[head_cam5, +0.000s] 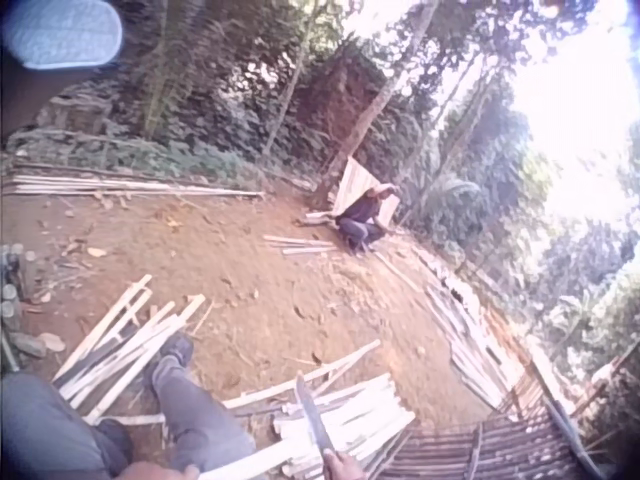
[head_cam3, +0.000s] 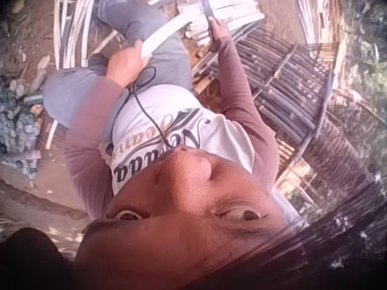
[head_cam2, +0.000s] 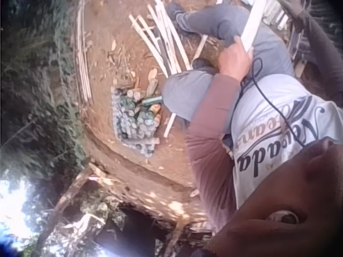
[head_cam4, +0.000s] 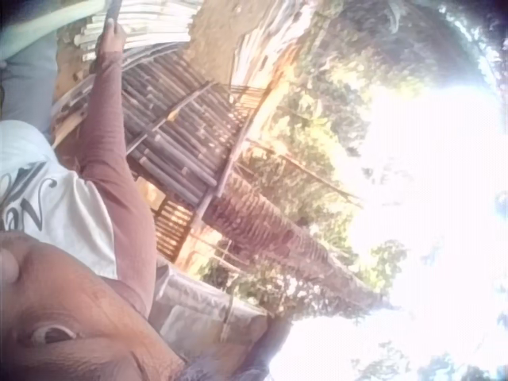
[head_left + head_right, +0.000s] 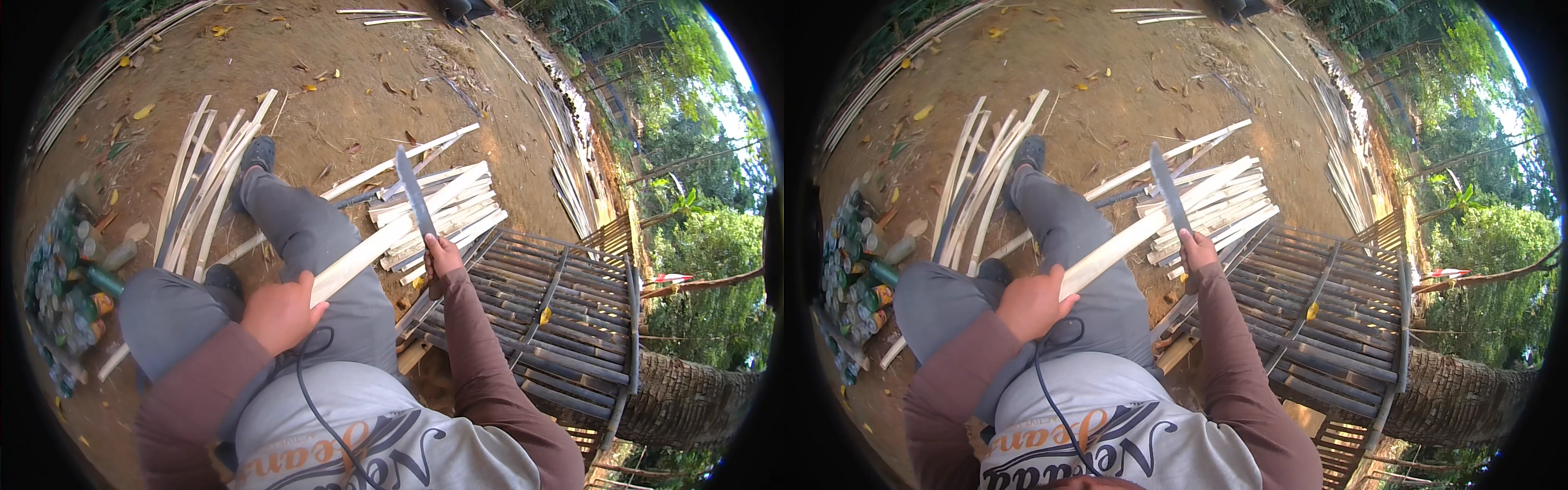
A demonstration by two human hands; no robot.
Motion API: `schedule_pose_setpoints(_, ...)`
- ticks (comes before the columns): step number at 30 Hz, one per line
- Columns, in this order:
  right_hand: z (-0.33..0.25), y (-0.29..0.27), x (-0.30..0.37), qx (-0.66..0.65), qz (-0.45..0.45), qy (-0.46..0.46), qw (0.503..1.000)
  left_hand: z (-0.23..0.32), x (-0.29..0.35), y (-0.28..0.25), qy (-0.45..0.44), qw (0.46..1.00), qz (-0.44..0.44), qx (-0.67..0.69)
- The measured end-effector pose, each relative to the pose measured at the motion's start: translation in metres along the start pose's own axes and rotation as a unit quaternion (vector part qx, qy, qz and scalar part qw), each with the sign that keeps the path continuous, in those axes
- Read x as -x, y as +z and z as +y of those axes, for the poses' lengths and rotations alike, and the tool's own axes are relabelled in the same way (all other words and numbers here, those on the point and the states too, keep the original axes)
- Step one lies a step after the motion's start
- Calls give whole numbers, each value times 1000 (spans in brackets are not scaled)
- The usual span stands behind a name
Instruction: The person sits on the ground and uses a blade to shave and smooth bamboo strips, rotating the strips and working on different sides.
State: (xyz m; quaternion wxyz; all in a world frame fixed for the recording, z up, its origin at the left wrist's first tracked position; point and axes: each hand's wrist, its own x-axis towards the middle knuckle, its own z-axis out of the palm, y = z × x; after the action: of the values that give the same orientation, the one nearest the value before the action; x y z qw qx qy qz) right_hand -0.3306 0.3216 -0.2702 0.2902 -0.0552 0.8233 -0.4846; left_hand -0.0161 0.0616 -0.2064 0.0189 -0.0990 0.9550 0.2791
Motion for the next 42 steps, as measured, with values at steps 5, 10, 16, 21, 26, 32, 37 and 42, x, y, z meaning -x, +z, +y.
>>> schedule_pose_setpoints(5, -12, -16, -3, -7, 56, -1, 998, 0, -2, 1, 3, 1000, 9, -6)
schedule_pose_setpoints(10, -5, -10, 10, 51, -12, -20, 998, -1, 0, 0, 0, 1000, -2, -3)
schedule_pose_setpoints(16, -8, -6, 8, 43, -30, -7, 999, 0, -4, 0, -3, 1000, 2, 6)
schedule_pose_setpoints(21, -6, -21, -4, -22, 55, 19, 998, 0, -3, 4, 9, 1000, 11, 6)
schedule_pose_setpoints(26, -5, -3, 19, 54, -40, -3, 998, -2, -2, 3, 2, 1000, 14, 3)
schedule_pose_setpoints(32, 9, -12, 7, -4, 31, 7, 999, 2, -4, 1, 3, 1000, 2, 6)
schedule_pose_setpoints(37, 4, -19, 5, -50, 62, 17, 997, 1, -2, 2, 11, 1000, 8, -1)
schedule_pose_setpoints(42, 14, -5, 17, 44, -41, -16, 998, 2, -2, -2, -1, 1000, -12, 6)
